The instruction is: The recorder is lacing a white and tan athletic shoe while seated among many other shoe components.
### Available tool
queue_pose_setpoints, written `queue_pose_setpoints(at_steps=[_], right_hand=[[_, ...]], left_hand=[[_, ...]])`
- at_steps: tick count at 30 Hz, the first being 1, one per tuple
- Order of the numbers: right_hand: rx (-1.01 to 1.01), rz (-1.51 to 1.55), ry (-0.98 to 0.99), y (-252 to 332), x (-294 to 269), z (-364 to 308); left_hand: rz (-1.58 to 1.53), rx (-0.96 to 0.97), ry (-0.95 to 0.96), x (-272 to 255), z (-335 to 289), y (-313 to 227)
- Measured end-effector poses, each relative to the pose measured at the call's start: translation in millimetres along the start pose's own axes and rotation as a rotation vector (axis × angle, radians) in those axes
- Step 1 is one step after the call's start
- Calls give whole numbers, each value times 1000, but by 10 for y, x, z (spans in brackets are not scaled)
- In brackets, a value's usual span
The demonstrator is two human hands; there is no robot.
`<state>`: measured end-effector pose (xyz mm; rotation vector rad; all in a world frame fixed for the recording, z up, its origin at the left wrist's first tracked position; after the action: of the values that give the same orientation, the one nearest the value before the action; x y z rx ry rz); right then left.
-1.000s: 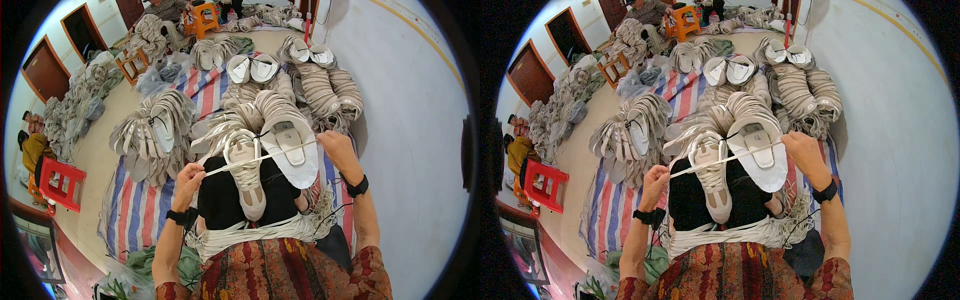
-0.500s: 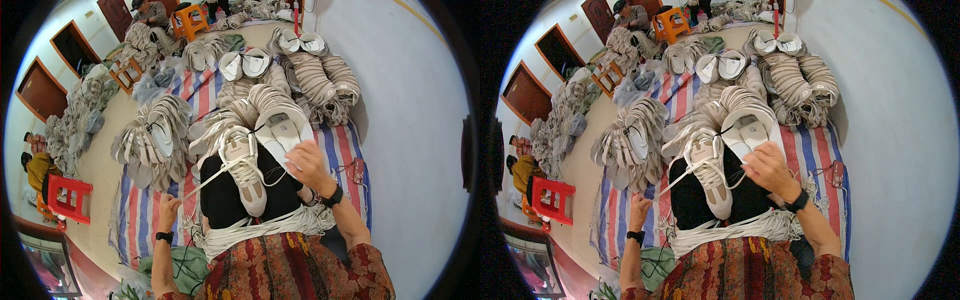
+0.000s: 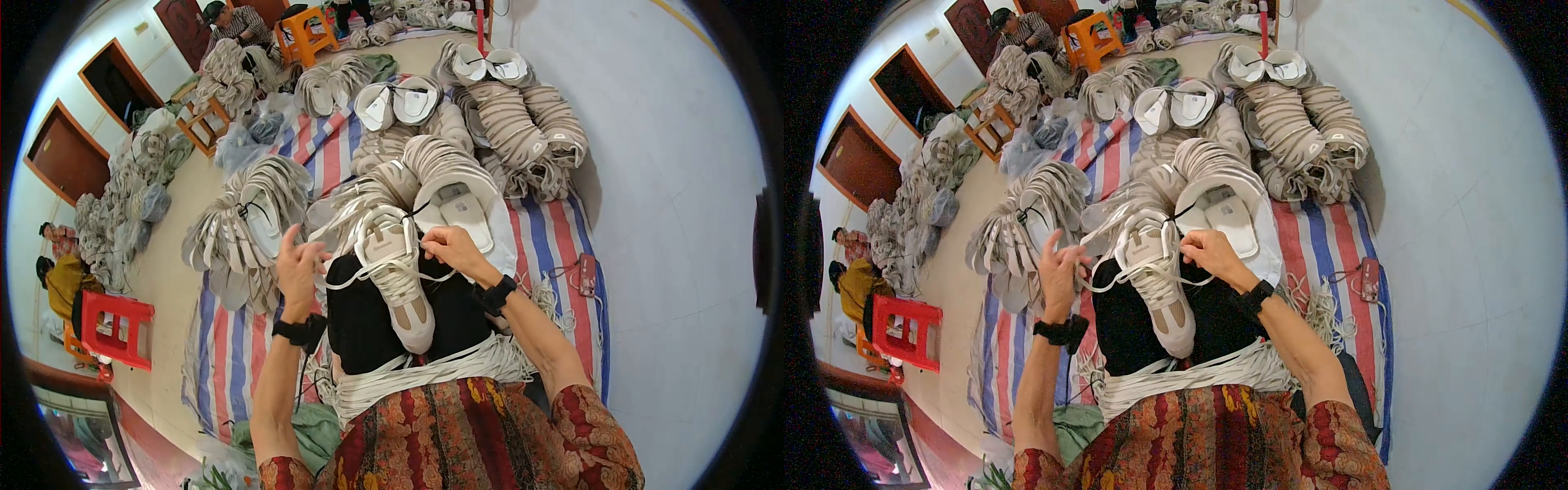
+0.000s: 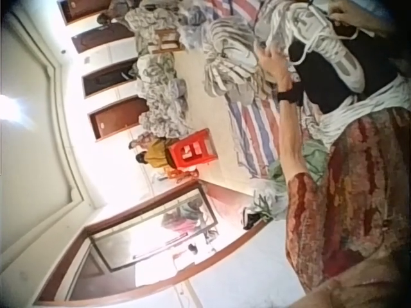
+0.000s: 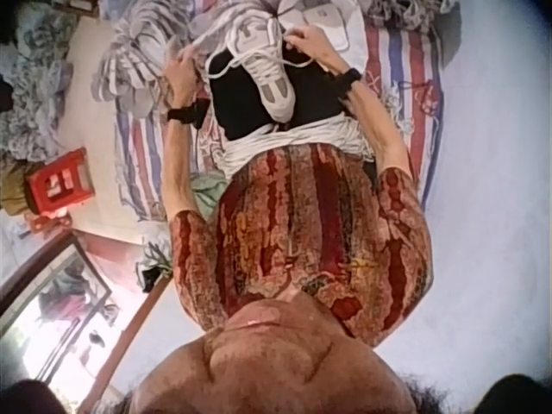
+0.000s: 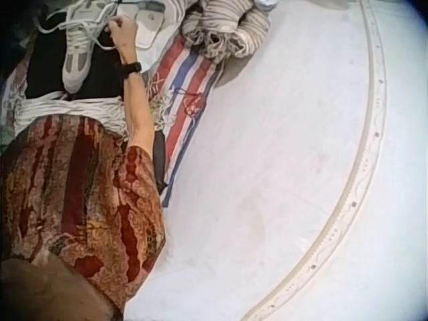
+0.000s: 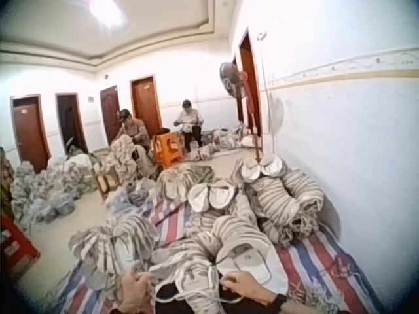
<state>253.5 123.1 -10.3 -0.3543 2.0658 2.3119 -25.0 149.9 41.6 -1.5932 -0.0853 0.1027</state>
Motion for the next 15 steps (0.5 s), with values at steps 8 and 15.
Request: queue_pose_setpoints(at_steps=[8, 15], right_hand=[[-242, -278, 72, 193, 98, 113], [5, -120, 282, 74, 123, 292]], left_hand=[[45, -185, 420, 1034, -99, 89], [142, -167, 516, 1421, -159, 199]])
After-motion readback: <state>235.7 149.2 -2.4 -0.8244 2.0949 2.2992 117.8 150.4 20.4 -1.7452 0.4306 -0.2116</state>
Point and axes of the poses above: each hand's wrist, its own z-axis towards the middle knuckle, its own x-axis out of the palm, y = z × x, the point moved 9 cm from there along z, towards the middle knuckle, and after that the axes turned 9 degrees about -x, right-handed, at the moved point
